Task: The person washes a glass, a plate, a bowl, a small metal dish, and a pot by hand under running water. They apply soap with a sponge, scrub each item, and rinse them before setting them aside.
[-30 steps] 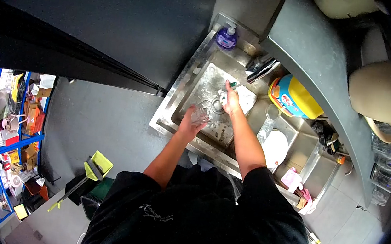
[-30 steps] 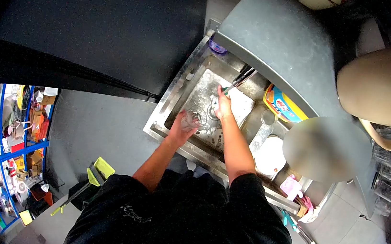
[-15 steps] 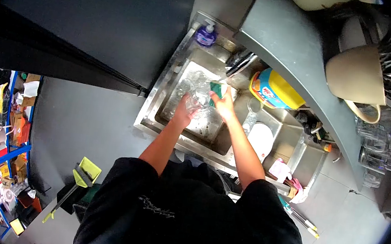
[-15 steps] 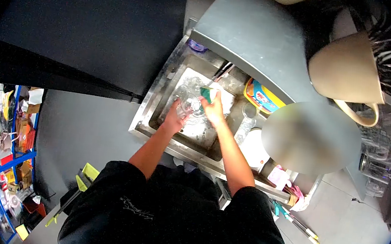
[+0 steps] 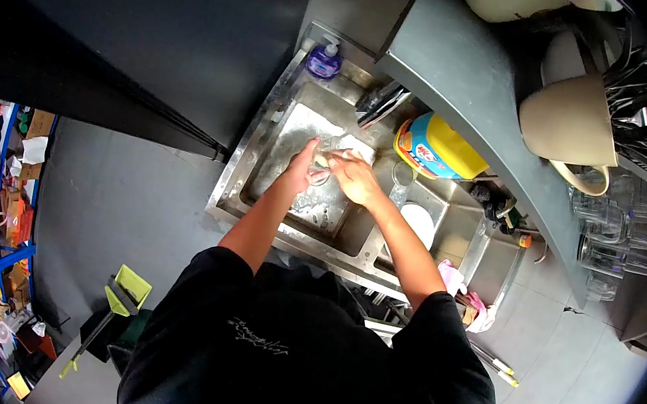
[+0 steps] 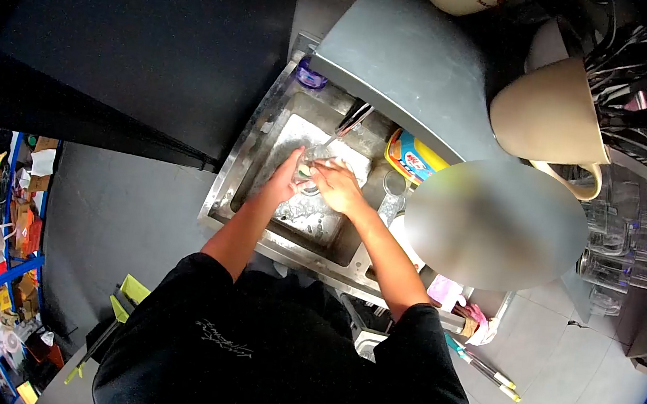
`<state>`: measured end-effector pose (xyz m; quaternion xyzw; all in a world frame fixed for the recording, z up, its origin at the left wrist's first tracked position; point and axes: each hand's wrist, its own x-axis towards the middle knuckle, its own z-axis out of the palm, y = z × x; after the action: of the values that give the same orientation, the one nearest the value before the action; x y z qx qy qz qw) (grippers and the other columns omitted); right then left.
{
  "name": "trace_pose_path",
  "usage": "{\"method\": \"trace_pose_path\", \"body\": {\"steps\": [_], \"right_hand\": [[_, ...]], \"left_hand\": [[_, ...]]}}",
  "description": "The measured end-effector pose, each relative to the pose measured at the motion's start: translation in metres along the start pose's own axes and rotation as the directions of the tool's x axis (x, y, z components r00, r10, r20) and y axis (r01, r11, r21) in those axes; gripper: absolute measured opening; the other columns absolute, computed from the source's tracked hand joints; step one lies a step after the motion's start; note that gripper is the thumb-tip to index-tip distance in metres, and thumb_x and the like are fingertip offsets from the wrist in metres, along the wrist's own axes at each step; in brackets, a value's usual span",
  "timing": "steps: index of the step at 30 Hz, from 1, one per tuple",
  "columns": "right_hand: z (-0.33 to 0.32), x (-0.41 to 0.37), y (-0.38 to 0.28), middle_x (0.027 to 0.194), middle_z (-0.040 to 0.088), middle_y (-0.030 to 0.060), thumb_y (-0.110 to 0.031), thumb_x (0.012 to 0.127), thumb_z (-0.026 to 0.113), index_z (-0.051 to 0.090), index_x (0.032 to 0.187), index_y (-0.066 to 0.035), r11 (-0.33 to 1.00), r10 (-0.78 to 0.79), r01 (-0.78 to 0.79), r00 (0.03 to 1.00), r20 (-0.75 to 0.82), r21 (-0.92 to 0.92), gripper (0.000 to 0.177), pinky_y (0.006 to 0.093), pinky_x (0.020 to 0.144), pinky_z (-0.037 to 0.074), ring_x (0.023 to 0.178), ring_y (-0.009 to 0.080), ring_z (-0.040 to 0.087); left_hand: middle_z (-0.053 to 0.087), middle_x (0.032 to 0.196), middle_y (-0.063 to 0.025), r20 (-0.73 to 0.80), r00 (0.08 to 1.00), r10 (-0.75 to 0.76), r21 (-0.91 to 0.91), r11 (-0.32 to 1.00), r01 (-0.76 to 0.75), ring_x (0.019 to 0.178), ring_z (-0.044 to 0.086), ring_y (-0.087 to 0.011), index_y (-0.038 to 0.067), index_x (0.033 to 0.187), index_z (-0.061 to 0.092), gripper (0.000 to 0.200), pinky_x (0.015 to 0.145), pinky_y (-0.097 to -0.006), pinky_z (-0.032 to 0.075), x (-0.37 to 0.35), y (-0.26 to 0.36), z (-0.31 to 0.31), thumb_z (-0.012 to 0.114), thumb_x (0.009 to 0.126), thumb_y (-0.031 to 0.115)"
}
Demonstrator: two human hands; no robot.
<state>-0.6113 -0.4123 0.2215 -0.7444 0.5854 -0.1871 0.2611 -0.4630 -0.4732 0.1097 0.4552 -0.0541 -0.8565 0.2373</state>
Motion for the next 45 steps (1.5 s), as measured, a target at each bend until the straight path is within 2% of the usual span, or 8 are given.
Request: {"method": "trace_pose_path", "body": {"steps": [7, 17, 25, 27, 31, 39, 43, 45], "right_hand": [[-0.011, 0.021, 0.020, 0.095, 0.063, 0.0183, -0.021, 0.083, 0.068, 0.060, 0.121, -0.006, 0.967, -0.159, 0.221, 0.912, 0.377, -0.126, 0.042, 0.0482, 0.092, 0.045, 0.096, 0.0404, 0.059], [0.040, 0.068, 0.044, 0.102, 0.071, 0.0080, -0.007, 0.084, 0.071, 0.064, 0.117, -0.002, 0.625, 0.237, -0.474, 0.872, 0.428, 0.620, 0.035, 0.0325, 0.088, 0.048, 0.096, 0.0159, 0.062], [0.021, 0.059, 0.040, 0.102, 0.066, 0.0215, -0.025, 0.092, 0.062, 0.068, 0.101, -0.007, 0.923, -0.227, 0.324, 0.894, 0.386, -0.206, 0.021, 0.0376, 0.084, 0.050, 0.096, 0.0372, 0.062], [0.039, 0.054, 0.042, 0.103, 0.069, 0.0142, -0.017, 0.092, 0.063, 0.068, 0.106, -0.006, 0.993, 0.050, -0.079, 0.951, 0.306, 0.085, 0.019, 0.0349, 0.086, 0.048, 0.098, 0.0262, 0.063], [0.054, 0.065, 0.045, 0.103, 0.069, 0.0033, -0.004, 0.085, 0.069, 0.067, 0.110, -0.003, 0.236, 0.496, -0.506, 0.797, 0.345, 0.830, 0.025, 0.0321, 0.091, 0.044, 0.096, 0.0162, 0.062], [0.025, 0.057, 0.049, 0.108, 0.069, 0.0103, -0.004, 0.083, 0.065, 0.058, 0.128, -0.010, 0.972, 0.150, -0.194, 0.948, 0.282, 0.134, 0.047, 0.0318, 0.089, 0.048, 0.096, 0.0176, 0.063], [0.033, 0.074, 0.057, 0.111, 0.066, 0.0069, -0.009, 0.088, 0.068, 0.064, 0.117, -0.006, -0.053, 0.399, -0.554, 0.751, 0.526, 0.831, 0.030, 0.0299, 0.094, 0.044, 0.102, 0.0149, 0.059], [0.050, 0.069, 0.064, 0.108, 0.066, 0.0064, -0.008, 0.088, 0.067, 0.064, 0.117, -0.004, 0.283, 0.524, -0.589, 0.756, 0.392, 0.757, 0.029, 0.0333, 0.091, 0.048, 0.099, 0.0156, 0.061]], "left_hand": [[0.061, 0.107, -0.0053, 0.027, 0.931, -0.363, 0.253, 0.904, 0.345, 0.099, 0.058, -0.0210, 0.019, 0.108, 0.061, 0.037, 0.072, -0.0373, 0.056, 0.006, 0.034, 0.009, 0.053, 0.092, 0.052], [0.063, 0.089, -0.0015, -0.142, 0.954, 0.264, -0.097, 0.955, -0.279, 0.068, 0.056, -0.0130, 0.015, 0.100, 0.062, 0.037, 0.056, -0.0278, 0.045, 0.041, 0.002, 0.000, 0.070, 0.082, 0.046], [0.063, 0.099, -0.0057, 0.006, 0.987, -0.162, 0.040, 0.986, 0.162, 0.086, 0.060, -0.0196, 0.014, 0.105, 0.064, 0.042, 0.066, -0.0338, 0.051, 0.060, 0.021, -0.022, 0.067, 0.082, 0.049], [0.064, 0.097, -0.0046, -0.105, 0.993, -0.045, 0.007, 0.999, 0.046, 0.085, 0.060, -0.0187, 0.014, 0.103, 0.064, 0.042, 0.067, -0.0335, 0.051, 0.073, 0.009, -0.021, 0.067, 0.082, 0.050], [0.065, 0.090, -0.0018, -0.116, 0.932, 0.343, -0.177, 0.916, -0.359, 0.082, 0.062, -0.0145, 0.010, 0.096, 0.065, 0.019, 0.067, -0.0316, 0.051, 0.046, 0.007, 0.013, 0.069, 0.089, 0.026], [0.066, 0.099, -0.0079, 0.005, 1.000, -0.002, 0.081, 0.997, 0.001, 0.082, 0.065, -0.0237, 0.011, 0.107, 0.062, 0.050, 0.073, -0.0409, 0.055, 0.070, 0.026, 0.005, 0.069, 0.083, 0.055], [0.065, 0.099, -0.0031, 0.004, 0.722, 0.692, -0.006, 0.722, -0.692, 0.089, 0.062, -0.0155, 0.012, 0.113, 0.062, 0.033, 0.075, -0.0309, 0.052, 0.048, 0.010, 0.020, 0.068, 0.089, 0.034], [0.065, 0.100, -0.0050, 0.097, 0.908, 0.408, -0.008, 0.912, -0.409, 0.088, 0.063, -0.0185, 0.012, 0.114, 0.062, 0.035, 0.073, -0.0368, 0.053, 0.055, 0.014, -0.002, 0.063, 0.091, 0.038]]}}
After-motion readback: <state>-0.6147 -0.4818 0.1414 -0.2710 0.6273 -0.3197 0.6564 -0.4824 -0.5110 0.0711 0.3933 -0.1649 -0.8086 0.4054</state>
